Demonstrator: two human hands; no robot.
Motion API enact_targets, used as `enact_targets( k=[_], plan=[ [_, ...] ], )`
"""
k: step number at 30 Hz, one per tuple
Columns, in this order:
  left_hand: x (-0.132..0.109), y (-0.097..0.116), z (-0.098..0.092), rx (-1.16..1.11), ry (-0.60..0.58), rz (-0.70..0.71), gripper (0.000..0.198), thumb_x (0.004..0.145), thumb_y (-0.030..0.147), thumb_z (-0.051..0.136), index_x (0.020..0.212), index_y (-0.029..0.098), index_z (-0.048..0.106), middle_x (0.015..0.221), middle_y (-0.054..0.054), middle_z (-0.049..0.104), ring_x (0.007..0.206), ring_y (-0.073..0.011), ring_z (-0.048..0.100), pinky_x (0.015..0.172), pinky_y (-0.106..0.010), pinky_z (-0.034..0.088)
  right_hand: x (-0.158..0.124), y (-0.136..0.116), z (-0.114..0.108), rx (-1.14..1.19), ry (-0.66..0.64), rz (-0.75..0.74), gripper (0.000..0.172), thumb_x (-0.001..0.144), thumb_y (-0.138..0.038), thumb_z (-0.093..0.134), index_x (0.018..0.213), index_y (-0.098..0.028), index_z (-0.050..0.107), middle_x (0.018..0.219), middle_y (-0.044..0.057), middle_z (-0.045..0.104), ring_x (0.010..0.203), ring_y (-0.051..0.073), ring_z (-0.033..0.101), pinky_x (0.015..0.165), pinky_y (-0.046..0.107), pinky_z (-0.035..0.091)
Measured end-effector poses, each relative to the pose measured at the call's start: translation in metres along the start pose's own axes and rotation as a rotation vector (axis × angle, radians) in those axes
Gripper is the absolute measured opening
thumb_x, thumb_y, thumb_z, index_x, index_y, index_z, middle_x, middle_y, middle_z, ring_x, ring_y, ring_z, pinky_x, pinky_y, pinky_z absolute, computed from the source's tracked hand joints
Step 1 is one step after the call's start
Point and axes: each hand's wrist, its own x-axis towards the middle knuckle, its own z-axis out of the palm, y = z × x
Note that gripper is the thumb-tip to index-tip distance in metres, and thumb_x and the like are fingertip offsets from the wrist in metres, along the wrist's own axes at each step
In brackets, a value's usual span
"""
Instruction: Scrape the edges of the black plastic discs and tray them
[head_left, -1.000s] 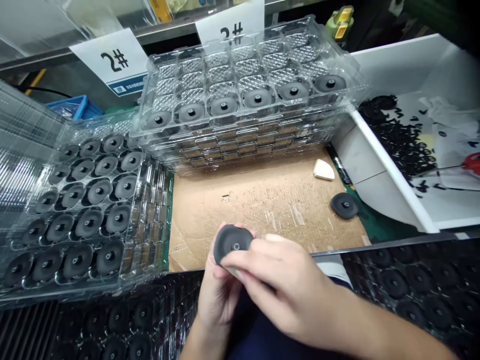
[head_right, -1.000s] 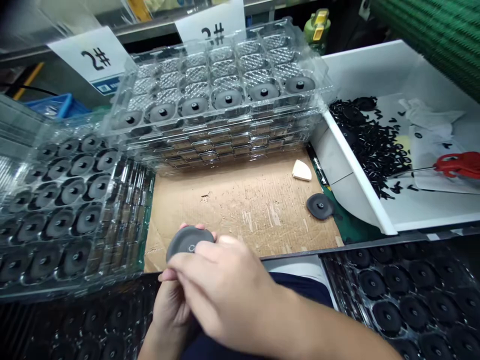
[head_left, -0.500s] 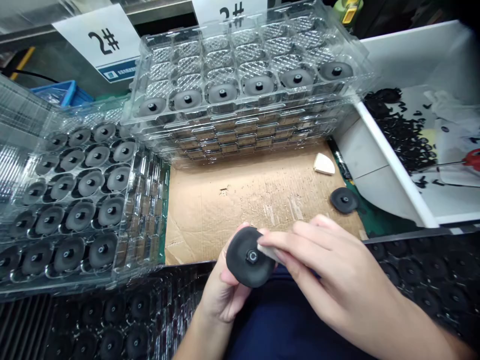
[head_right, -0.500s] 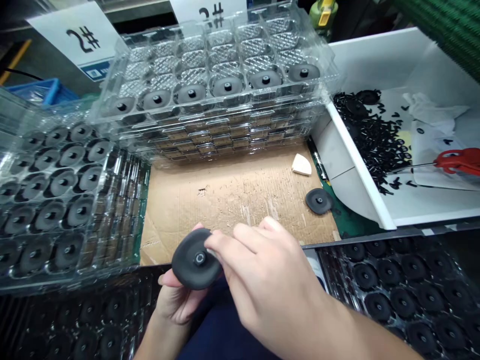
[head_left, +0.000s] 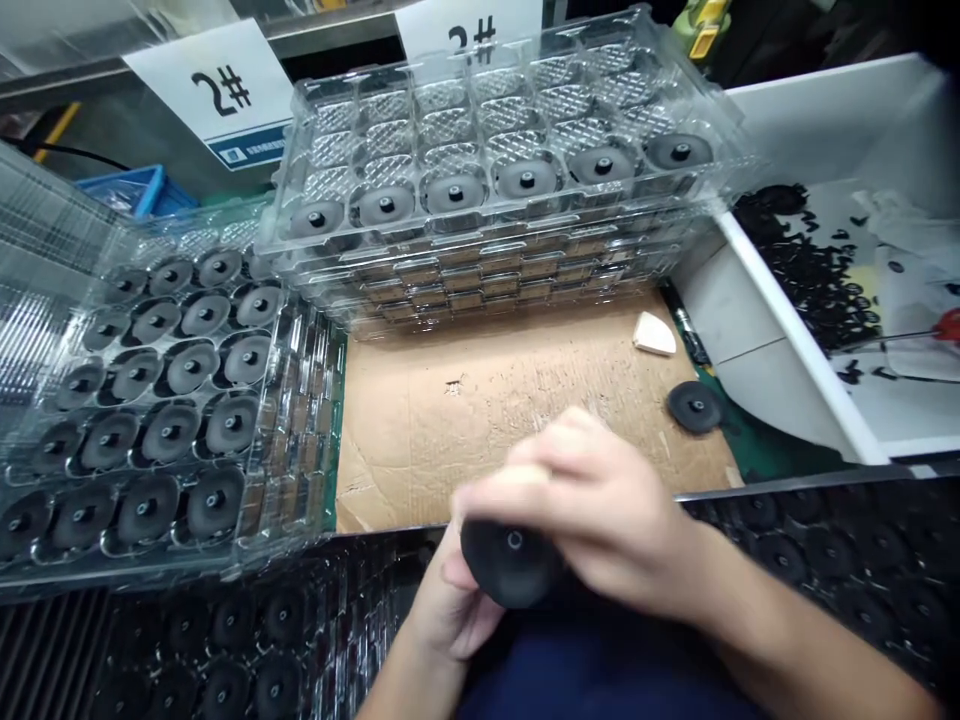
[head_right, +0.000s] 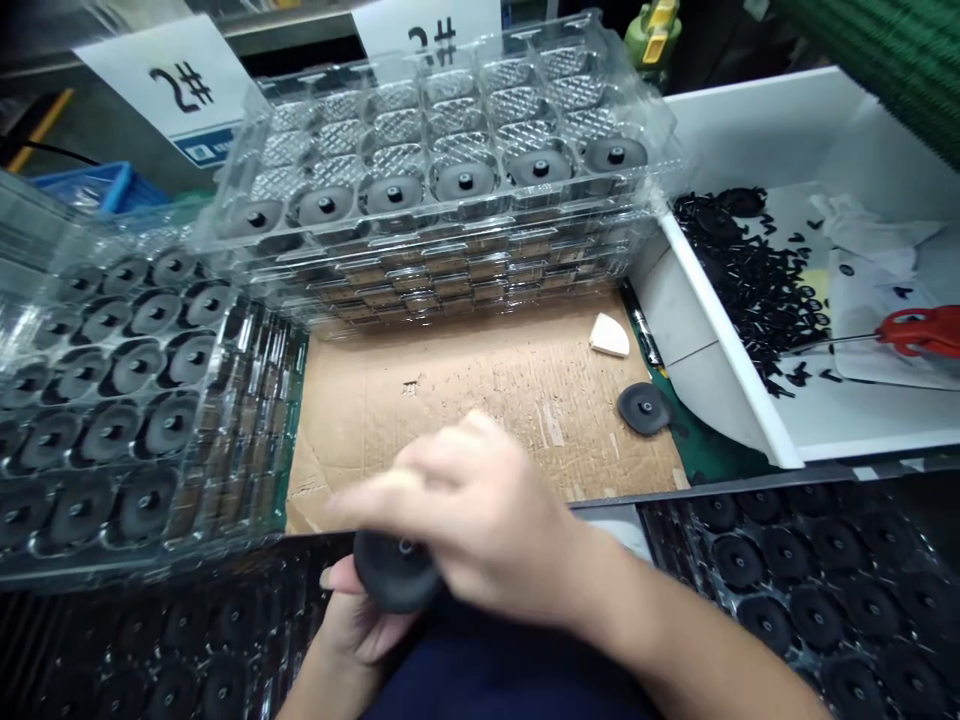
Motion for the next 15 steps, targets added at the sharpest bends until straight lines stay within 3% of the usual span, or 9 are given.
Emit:
enact_targets(
  k=[3, 6, 11, 15],
  plan=[
    [0.0, 0.005, 0.0, -0.129, -0.116, -0.037, 0.06, 0.054, 0.048, 0.079, 0.11, 0.03, 0.065, 0.108, -0.002, 0.071, 0.095, -0.0236, 0.068, 0.084, -0.032, 0.054, -0.008, 0.019, -0.004, 0.014, 0.148, 0.341, 0.023, 0.092, -0.02, 0.047, 0.105, -0.021, 0.066, 0.086, 0.002, 0.067, 0.074, 0.013, 0.059, 0.064, 0.026, 0.042],
    [0.0, 0.009, -0.001, -0.185, -0.108, -0.015, 0.054, 0.056, 0.043, 0.079, 0.107, 0.032, 0.066, 0.109, 0.0, 0.071, 0.096, -0.0209, 0.068, 0.083, -0.027, 0.054, -0.027, 0.032, -0.001, 0.068, 0.157, 0.557, 0.021, 0.09, -0.028, 0.052, 0.103, -0.025, 0.068, 0.088, 0.002, 0.069, 0.07, 0.015, 0.06, 0.057, 0.025, 0.045],
    [0.002, 0.009, -0.004, -0.214, -0.094, 0.004, 0.054, 0.056, 0.042, 0.079, 0.107, 0.032, 0.066, 0.111, 0.001, 0.069, 0.097, -0.0217, 0.067, 0.082, -0.027, 0.055, -0.058, 0.04, 0.014, 0.109, 0.08, 0.681, 0.024, 0.088, -0.032, 0.051, 0.101, -0.024, 0.069, 0.098, 0.005, 0.071, 0.092, 0.022, 0.065, 0.065, 0.029, 0.052],
    [0.001, 0.008, -0.007, -0.165, -0.061, 0.03, 0.055, 0.056, 0.045, 0.078, 0.108, 0.034, 0.065, 0.115, 0.001, 0.067, 0.101, -0.0239, 0.065, 0.083, -0.029, 0.055, -0.054, 0.024, 0.008, 0.076, 0.153, 0.66, 0.02, 0.088, -0.03, 0.052, 0.098, -0.025, 0.069, 0.097, 0.004, 0.071, 0.087, 0.02, 0.066, 0.065, 0.028, 0.052]
  ],
)
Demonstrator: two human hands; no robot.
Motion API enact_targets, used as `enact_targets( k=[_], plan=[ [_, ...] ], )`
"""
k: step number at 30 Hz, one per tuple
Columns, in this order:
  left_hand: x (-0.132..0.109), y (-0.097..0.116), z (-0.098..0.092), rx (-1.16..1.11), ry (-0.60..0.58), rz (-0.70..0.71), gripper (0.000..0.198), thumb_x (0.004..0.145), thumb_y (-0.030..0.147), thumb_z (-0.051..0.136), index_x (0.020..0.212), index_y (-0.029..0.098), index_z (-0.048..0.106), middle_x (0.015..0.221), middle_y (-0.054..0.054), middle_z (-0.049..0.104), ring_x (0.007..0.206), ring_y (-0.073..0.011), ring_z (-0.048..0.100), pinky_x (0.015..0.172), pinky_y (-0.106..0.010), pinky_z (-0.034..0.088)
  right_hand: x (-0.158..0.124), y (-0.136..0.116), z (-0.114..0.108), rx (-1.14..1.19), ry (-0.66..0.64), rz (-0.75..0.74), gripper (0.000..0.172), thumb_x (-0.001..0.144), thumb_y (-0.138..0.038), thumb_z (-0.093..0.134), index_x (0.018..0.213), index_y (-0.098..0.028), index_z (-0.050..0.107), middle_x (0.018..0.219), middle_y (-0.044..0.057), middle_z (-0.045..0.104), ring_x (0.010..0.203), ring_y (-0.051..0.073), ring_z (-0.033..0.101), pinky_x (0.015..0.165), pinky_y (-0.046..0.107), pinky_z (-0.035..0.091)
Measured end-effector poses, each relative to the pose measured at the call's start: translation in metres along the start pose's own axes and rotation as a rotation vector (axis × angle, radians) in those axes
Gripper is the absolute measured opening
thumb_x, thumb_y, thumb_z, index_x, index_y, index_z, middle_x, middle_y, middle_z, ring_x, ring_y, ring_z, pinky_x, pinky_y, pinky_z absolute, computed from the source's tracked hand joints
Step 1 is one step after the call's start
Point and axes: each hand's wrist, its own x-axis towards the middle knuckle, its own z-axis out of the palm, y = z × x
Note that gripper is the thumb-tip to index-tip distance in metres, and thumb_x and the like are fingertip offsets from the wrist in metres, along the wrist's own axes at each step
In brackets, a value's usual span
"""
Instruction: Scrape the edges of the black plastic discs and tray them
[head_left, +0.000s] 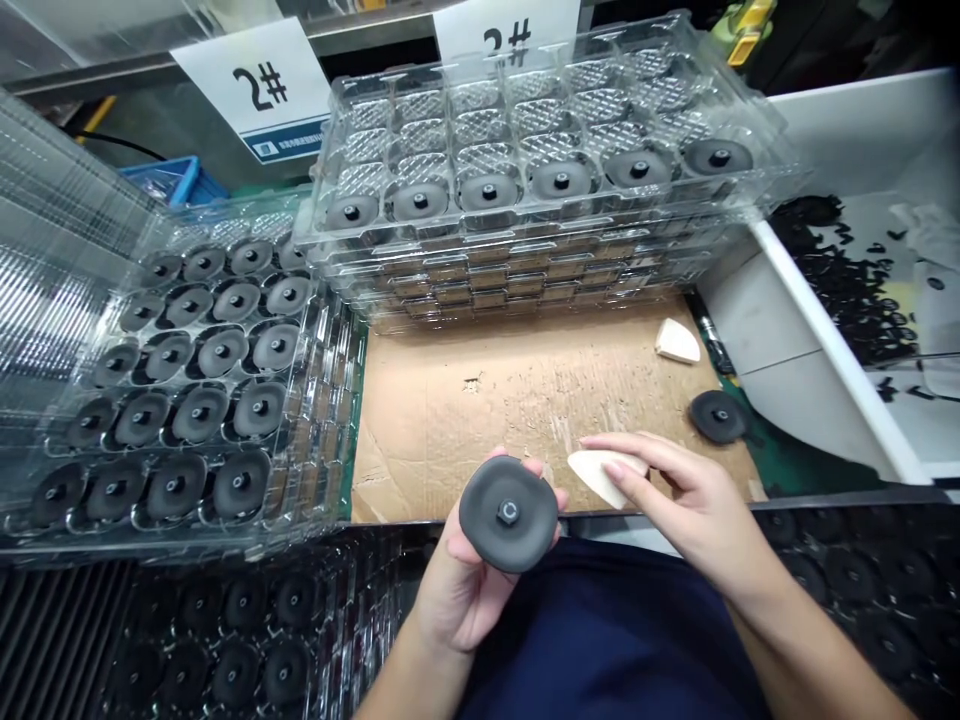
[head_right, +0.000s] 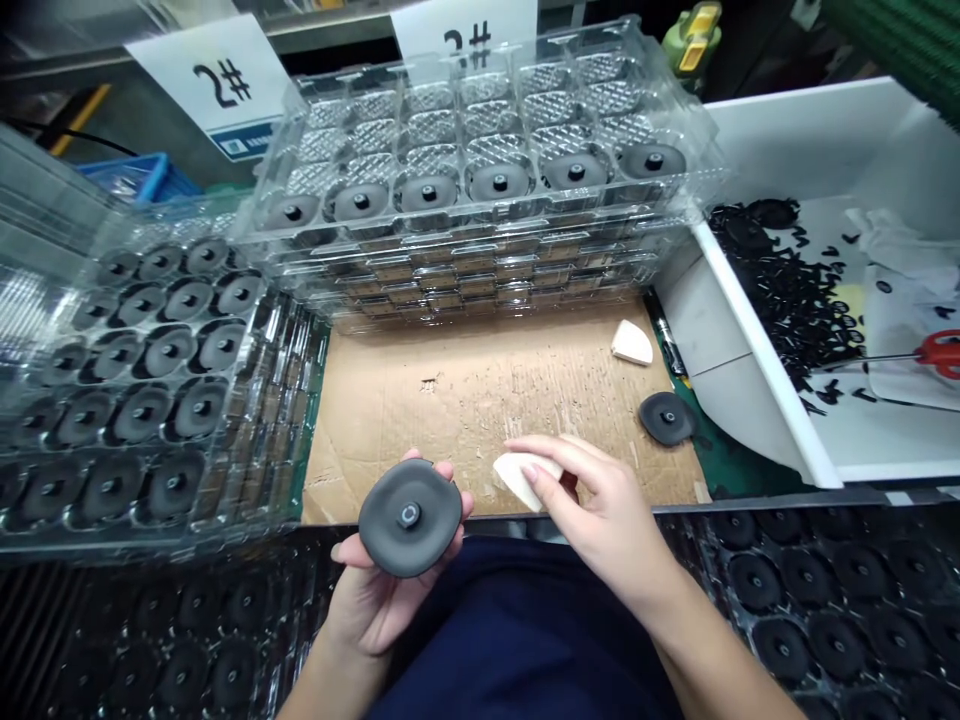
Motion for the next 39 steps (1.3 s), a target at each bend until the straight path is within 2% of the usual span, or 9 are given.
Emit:
enact_targets(
  k=[7, 9, 12, 14, 21, 29, 32, 34, 39],
  plan=[
    [0.0, -0.003, 0.002, 0.014, 0.074, 0.091, 0.052, 0.058, 0.04, 0.078, 0.109, 0.032, 0.066, 0.115, 0.002, 0.068, 0.104, -0.0201, 0.064, 0.088, -0.025, 0.052, 0.0, -0.041, 0.004, -0.029, -0.098, -0.624, 0.023, 0.087, -0.013, 0.051, 0.106, -0.018, 0.063, 0.076, 0.001, 0.068, 0.064, 0.013, 0.058, 0.061, 0.027, 0.044],
    [-0.002, -0.001, 0.002, 0.007, 0.106, 0.102, 0.05, 0.059, 0.039, 0.078, 0.107, 0.032, 0.066, 0.113, 0.002, 0.069, 0.104, -0.0202, 0.064, 0.088, -0.024, 0.052, 0.005, -0.028, 0.008, -0.055, -0.025, -0.543, 0.02, 0.088, -0.014, 0.051, 0.103, -0.018, 0.064, 0.079, 0.002, 0.069, 0.066, 0.013, 0.058, 0.062, 0.028, 0.044],
    [-0.003, 0.001, 0.0, -0.001, 0.119, 0.093, 0.047, 0.061, 0.042, 0.075, 0.107, 0.034, 0.066, 0.113, 0.003, 0.069, 0.105, -0.0209, 0.064, 0.088, -0.026, 0.052, 0.007, 0.002, 0.012, -0.074, 0.131, -0.22, 0.018, 0.089, -0.021, 0.051, 0.1, -0.02, 0.067, 0.085, 0.004, 0.069, 0.068, 0.014, 0.06, 0.061, 0.027, 0.045],
    [-0.003, 0.002, -0.003, -0.005, 0.1, 0.086, 0.048, 0.062, 0.042, 0.075, 0.108, 0.037, 0.065, 0.115, 0.004, 0.068, 0.107, -0.0207, 0.063, 0.09, -0.028, 0.051, 0.003, 0.02, 0.015, -0.062, 0.126, -0.094, 0.02, 0.089, -0.027, 0.05, 0.098, -0.021, 0.068, 0.09, 0.005, 0.069, 0.071, 0.016, 0.061, 0.059, 0.027, 0.047],
    [0.002, -0.003, -0.001, 0.013, 0.094, 0.086, 0.05, 0.062, 0.046, 0.074, 0.109, 0.036, 0.064, 0.118, 0.001, 0.065, 0.109, -0.0228, 0.061, 0.096, -0.034, 0.047, -0.011, 0.049, 0.033, -0.051, 0.022, -0.014, 0.025, 0.089, -0.032, 0.049, 0.098, -0.02, 0.069, 0.083, 0.005, 0.07, 0.064, 0.016, 0.061, 0.056, 0.026, 0.05],
    [-0.002, 0.0, 0.009, 0.022, 0.069, 0.11, 0.048, 0.066, 0.048, 0.07, 0.112, 0.036, 0.063, 0.12, 0.001, 0.064, 0.111, -0.0292, 0.06, 0.098, -0.046, 0.045, 0.0, 0.071, 0.041, -0.051, 0.115, 0.03, 0.041, 0.087, -0.03, 0.049, 0.126, -0.021, 0.053, 0.126, 0.015, 0.046, 0.056, 0.009, 0.05, 0.059, 0.033, 0.051],
    [-0.001, -0.001, 0.01, 0.229, -0.006, 0.18, 0.046, 0.075, 0.053, 0.059, 0.12, 0.041, 0.057, 0.125, -0.001, 0.06, 0.104, -0.0291, 0.064, 0.096, -0.051, 0.045, -0.01, 0.067, 0.034, -0.041, 0.143, 0.051, 0.039, 0.088, -0.029, 0.048, 0.126, -0.023, 0.051, 0.129, 0.014, 0.043, 0.06, 0.009, 0.052, 0.057, 0.031, 0.051],
    [0.002, -0.003, 0.011, 0.557, -0.099, 0.36, 0.051, 0.078, 0.041, 0.062, 0.127, 0.045, 0.048, 0.127, -0.001, 0.059, 0.106, -0.028, 0.062, 0.098, -0.05, 0.041, -0.019, 0.064, 0.028, -0.014, 0.147, 0.057, 0.034, 0.088, -0.028, 0.048, 0.121, -0.022, 0.055, 0.124, 0.013, 0.048, 0.06, 0.009, 0.052, 0.056, 0.029, 0.05],
    [0.016, -0.007, 0.018, 1.309, -0.289, 0.677, 0.11, 0.063, 0.0, 0.074, 0.14, 0.051, 0.013, 0.124, -0.004, 0.057, 0.113, -0.0266, 0.054, 0.099, -0.048, 0.038, -0.039, 0.057, 0.011, 0.105, 0.175, 0.118, 0.031, 0.088, -0.027, 0.053, 0.119, -0.024, 0.056, 0.094, 0.005, 0.065, 0.076, 0.014, 0.061, 0.071, 0.027, 0.053]
  ],
)
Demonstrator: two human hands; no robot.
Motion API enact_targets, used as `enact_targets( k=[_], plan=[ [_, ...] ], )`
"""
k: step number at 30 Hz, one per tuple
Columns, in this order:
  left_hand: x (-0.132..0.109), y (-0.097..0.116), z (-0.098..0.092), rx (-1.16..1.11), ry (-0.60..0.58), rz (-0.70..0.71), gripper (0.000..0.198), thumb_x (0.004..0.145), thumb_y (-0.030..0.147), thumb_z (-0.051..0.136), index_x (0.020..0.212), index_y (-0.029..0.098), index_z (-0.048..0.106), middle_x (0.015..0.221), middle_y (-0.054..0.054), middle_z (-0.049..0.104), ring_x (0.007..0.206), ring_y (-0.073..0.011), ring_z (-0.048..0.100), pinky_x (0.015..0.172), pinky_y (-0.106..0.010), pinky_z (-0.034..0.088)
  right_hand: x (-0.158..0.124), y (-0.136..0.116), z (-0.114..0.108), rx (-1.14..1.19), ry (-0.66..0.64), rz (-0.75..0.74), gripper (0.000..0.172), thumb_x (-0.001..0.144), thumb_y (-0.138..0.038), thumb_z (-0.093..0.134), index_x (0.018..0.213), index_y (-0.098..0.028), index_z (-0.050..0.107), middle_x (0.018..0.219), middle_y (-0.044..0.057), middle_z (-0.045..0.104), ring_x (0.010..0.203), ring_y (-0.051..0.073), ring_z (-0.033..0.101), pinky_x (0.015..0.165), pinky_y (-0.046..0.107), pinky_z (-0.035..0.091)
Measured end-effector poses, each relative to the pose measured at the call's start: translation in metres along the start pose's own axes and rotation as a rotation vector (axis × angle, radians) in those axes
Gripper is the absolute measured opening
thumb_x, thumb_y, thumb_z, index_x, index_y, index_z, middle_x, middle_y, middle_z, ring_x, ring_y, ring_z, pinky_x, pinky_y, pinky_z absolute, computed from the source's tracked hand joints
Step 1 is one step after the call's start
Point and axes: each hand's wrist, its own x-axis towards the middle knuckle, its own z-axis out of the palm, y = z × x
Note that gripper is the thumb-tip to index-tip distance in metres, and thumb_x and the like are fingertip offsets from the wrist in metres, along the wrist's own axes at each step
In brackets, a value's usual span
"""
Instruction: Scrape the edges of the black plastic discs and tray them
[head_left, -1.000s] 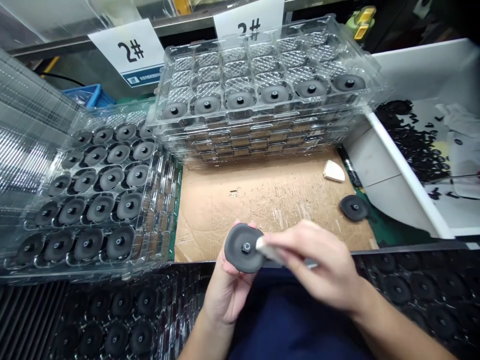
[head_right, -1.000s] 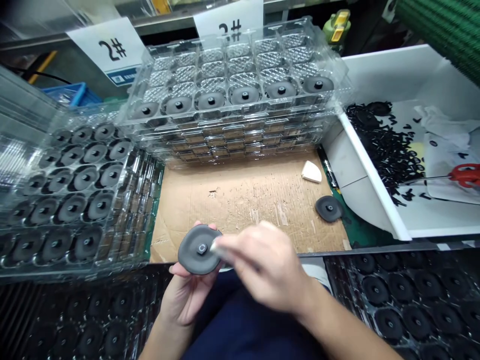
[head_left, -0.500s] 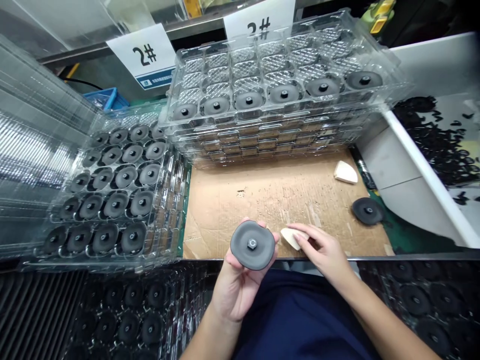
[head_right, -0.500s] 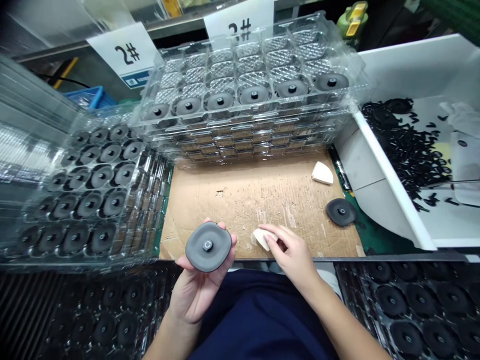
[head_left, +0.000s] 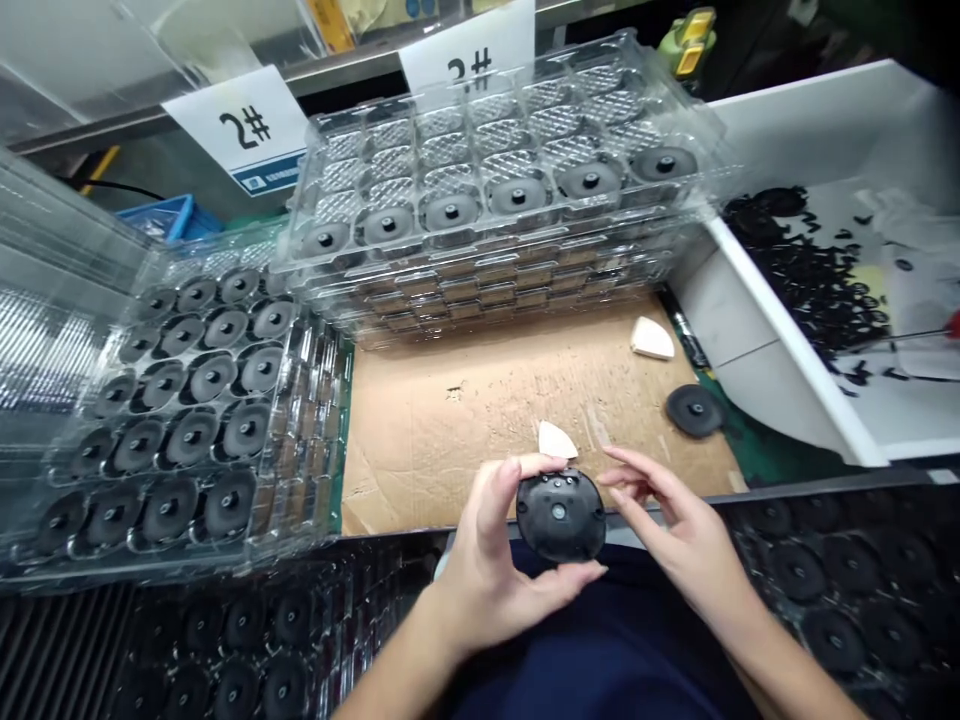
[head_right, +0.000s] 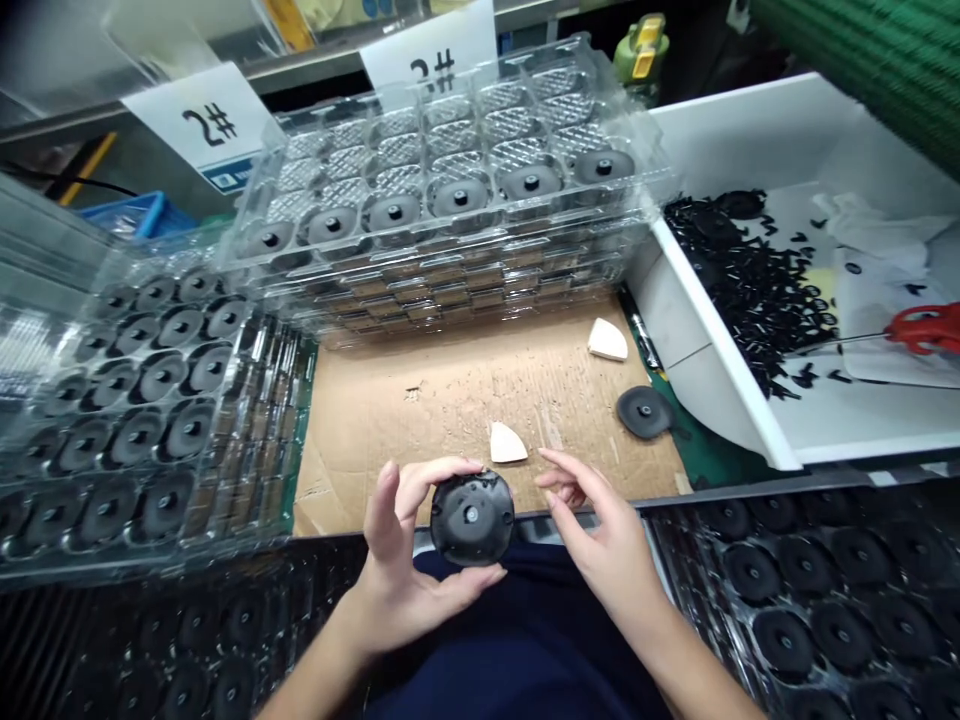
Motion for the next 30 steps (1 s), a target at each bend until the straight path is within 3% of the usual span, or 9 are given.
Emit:
enact_targets(
  k=[5, 10, 13, 17, 23, 30],
  plan=[
    [0.014, -0.003, 0.008, 0.11, -0.095, 0.103, 0.11, 0.067, 0.021, 0.077, 0.146, 0.03, 0.0, 0.117, -0.012, 0.056, 0.108, -0.024, 0.057, 0.095, -0.044, 0.044, -0.004, -0.032, -0.023, 0.351, -0.02, -0.031, 0.033, 0.085, -0.02, 0.062, 0.114, -0.035, 0.058, 0.091, -0.004, 0.065, 0.085, 0.008, 0.061, 0.079, 0.016, 0.049],
    [0.018, 0.0, 0.015, 0.026, -0.134, -0.028, 0.107, 0.068, 0.031, 0.076, 0.146, 0.03, 0.002, 0.113, -0.007, 0.058, 0.104, -0.0195, 0.058, 0.098, -0.036, 0.043, 0.007, -0.059, -0.041, 0.383, -0.334, -0.006, 0.034, 0.084, -0.016, 0.062, 0.111, -0.037, 0.062, 0.091, -0.005, 0.067, 0.085, 0.008, 0.061, 0.076, 0.017, 0.047],
    [0.02, 0.002, 0.019, -0.044, -0.221, -0.154, 0.107, 0.067, 0.034, 0.076, 0.145, 0.034, 0.002, 0.112, -0.004, 0.059, 0.104, -0.0187, 0.058, 0.101, -0.036, 0.04, 0.013, -0.059, -0.05, 0.423, -0.46, 0.087, 0.025, 0.082, -0.02, 0.065, 0.104, -0.031, 0.067, 0.084, -0.004, 0.068, 0.076, 0.008, 0.061, 0.069, 0.017, 0.047],
    [0.027, 0.003, 0.023, -0.181, -0.317, -0.289, 0.102, 0.068, 0.037, 0.075, 0.144, 0.039, 0.007, 0.111, -0.002, 0.06, 0.105, -0.02, 0.058, 0.103, -0.039, 0.037, 0.017, -0.056, -0.061, 0.529, -0.507, 0.138, 0.021, 0.078, -0.019, 0.07, 0.098, -0.028, 0.07, 0.078, -0.005, 0.068, 0.071, 0.006, 0.061, 0.064, 0.015, 0.045],
    [0.038, 0.004, 0.03, -0.32, -0.49, -0.474, 0.103, 0.065, 0.041, 0.076, 0.141, 0.042, 0.008, 0.11, 0.0, 0.061, 0.11, -0.0215, 0.057, 0.104, -0.041, 0.034, 0.024, -0.053, -0.069, 0.738, -0.605, 0.249, 0.022, 0.074, -0.011, 0.072, 0.09, -0.026, 0.072, 0.077, -0.008, 0.071, 0.071, 0.003, 0.065, 0.068, 0.011, 0.05],
    [0.04, 0.003, 0.035, -0.315, -0.508, -0.417, 0.108, 0.059, 0.034, 0.081, 0.14, 0.044, 0.01, 0.109, 0.002, 0.064, 0.106, -0.0196, 0.06, 0.102, -0.037, 0.038, 0.015, -0.048, -0.067, 0.869, -0.566, 0.301, 0.019, 0.072, -0.004, 0.071, 0.079, -0.022, 0.072, 0.076, -0.007, 0.072, 0.07, 0.002, 0.066, 0.067, 0.008, 0.05]
  ],
)
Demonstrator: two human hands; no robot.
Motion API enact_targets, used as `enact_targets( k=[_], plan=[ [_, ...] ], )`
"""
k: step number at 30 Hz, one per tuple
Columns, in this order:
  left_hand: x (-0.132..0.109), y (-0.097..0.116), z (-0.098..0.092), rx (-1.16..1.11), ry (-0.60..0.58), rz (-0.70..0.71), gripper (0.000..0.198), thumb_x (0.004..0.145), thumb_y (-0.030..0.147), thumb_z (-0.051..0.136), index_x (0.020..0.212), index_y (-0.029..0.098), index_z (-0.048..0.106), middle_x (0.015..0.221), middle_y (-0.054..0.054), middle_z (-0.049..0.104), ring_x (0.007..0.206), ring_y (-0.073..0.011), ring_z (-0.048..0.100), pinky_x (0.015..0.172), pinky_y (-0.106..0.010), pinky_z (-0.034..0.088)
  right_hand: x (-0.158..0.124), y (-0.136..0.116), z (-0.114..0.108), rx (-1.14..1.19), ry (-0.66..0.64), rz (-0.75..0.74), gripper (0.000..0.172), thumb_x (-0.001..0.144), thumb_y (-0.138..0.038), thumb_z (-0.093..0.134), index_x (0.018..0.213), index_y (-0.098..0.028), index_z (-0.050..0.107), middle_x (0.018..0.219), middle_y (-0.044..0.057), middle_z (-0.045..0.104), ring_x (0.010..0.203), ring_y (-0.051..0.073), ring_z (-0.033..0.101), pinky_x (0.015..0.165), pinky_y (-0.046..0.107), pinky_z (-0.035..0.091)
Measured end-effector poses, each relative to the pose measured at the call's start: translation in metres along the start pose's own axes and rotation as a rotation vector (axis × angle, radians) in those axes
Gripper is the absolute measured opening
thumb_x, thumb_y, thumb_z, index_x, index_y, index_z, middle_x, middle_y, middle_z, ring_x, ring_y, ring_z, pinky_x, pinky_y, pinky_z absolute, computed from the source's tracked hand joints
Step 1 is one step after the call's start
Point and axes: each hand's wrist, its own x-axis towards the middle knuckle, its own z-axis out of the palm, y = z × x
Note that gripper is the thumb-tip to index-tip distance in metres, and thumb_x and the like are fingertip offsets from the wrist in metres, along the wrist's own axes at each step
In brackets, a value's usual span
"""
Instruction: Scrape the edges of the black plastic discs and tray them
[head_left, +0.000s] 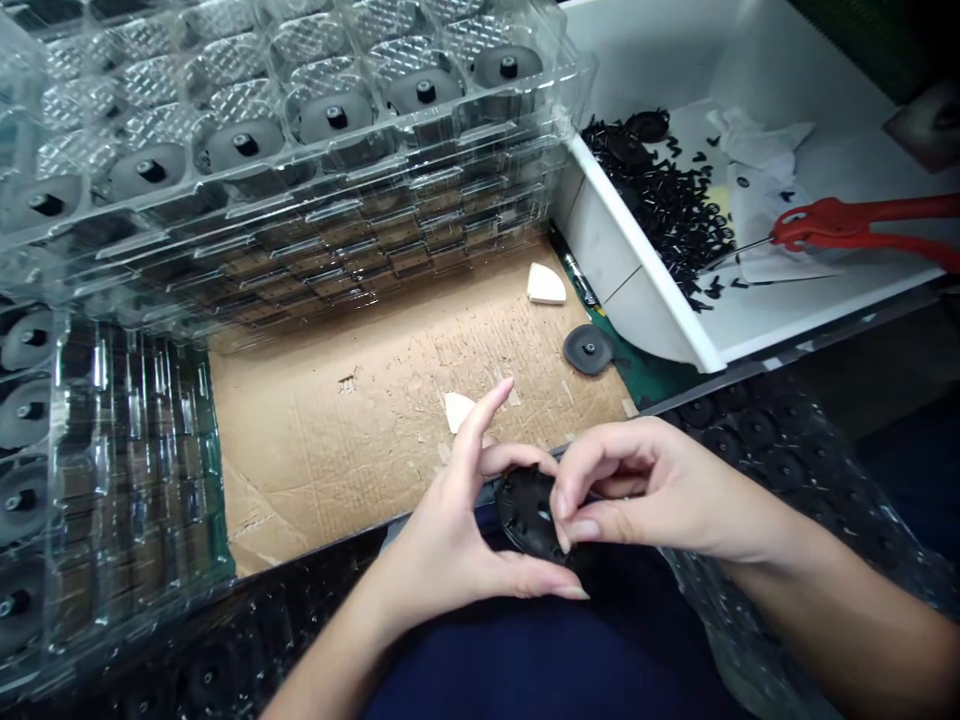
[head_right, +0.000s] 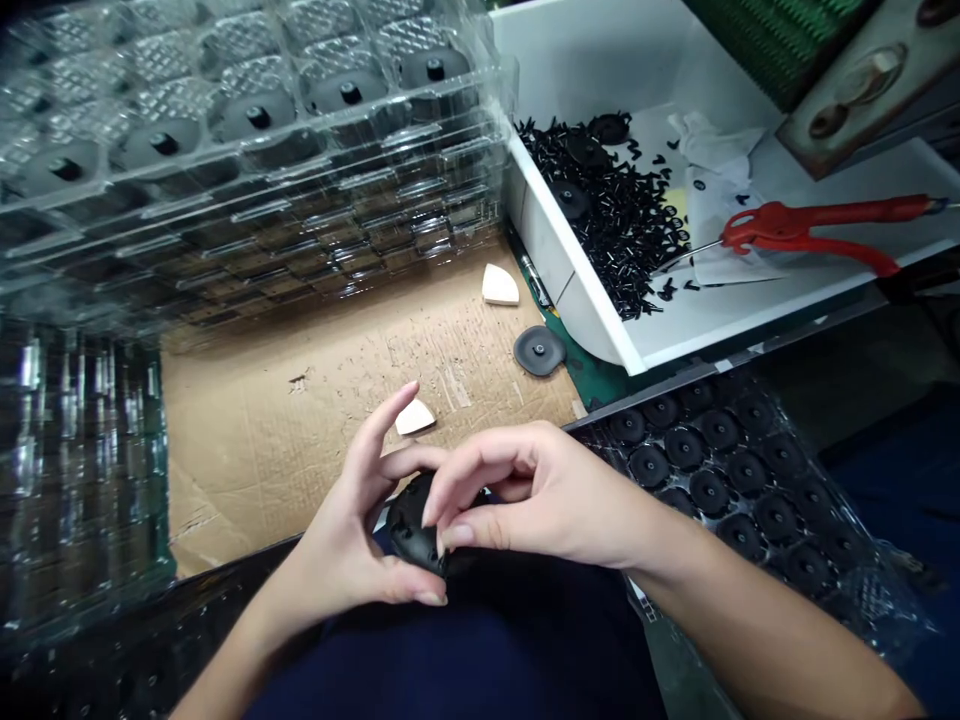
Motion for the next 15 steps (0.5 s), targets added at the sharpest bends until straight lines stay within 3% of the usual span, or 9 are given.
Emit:
enact_targets(
  k=[7, 12, 15],
  plan=[
    [0.008, -0.006, 0.003, 0.104, 0.091, 0.165, 0.108, 0.06, 0.03, 0.081, 0.142, 0.042, 0.011, 0.114, -0.002, 0.061, 0.106, -0.0217, 0.059, 0.101, -0.041, 0.041, -0.012, 0.015, 0.003, -0.13, 0.342, -0.169, 0.012, 0.066, -0.013, 0.078, 0.072, -0.023, 0.073, 0.068, -0.003, 0.071, 0.063, 0.007, 0.065, 0.062, 0.013, 0.052],
    [0.011, -0.011, 0.003, 0.121, 0.104, 0.174, 0.106, 0.061, 0.028, 0.081, 0.142, 0.039, 0.013, 0.116, -0.005, 0.061, 0.105, -0.0227, 0.059, 0.1, -0.044, 0.041, -0.026, 0.026, 0.0, -0.191, 0.461, -0.333, 0.011, 0.077, -0.015, 0.069, 0.082, -0.025, 0.071, 0.072, -0.002, 0.07, 0.067, 0.01, 0.065, 0.065, 0.019, 0.053],
    [0.011, -0.013, 0.002, 0.133, 0.141, 0.158, 0.103, 0.063, 0.028, 0.08, 0.142, 0.039, 0.015, 0.117, -0.005, 0.061, 0.107, -0.0228, 0.059, 0.101, -0.044, 0.039, -0.021, 0.044, -0.013, -0.39, 0.593, -0.348, 0.011, 0.083, -0.016, 0.06, 0.085, -0.023, 0.069, 0.079, 0.0, 0.065, 0.067, 0.01, 0.06, 0.063, 0.021, 0.049]
  ],
)
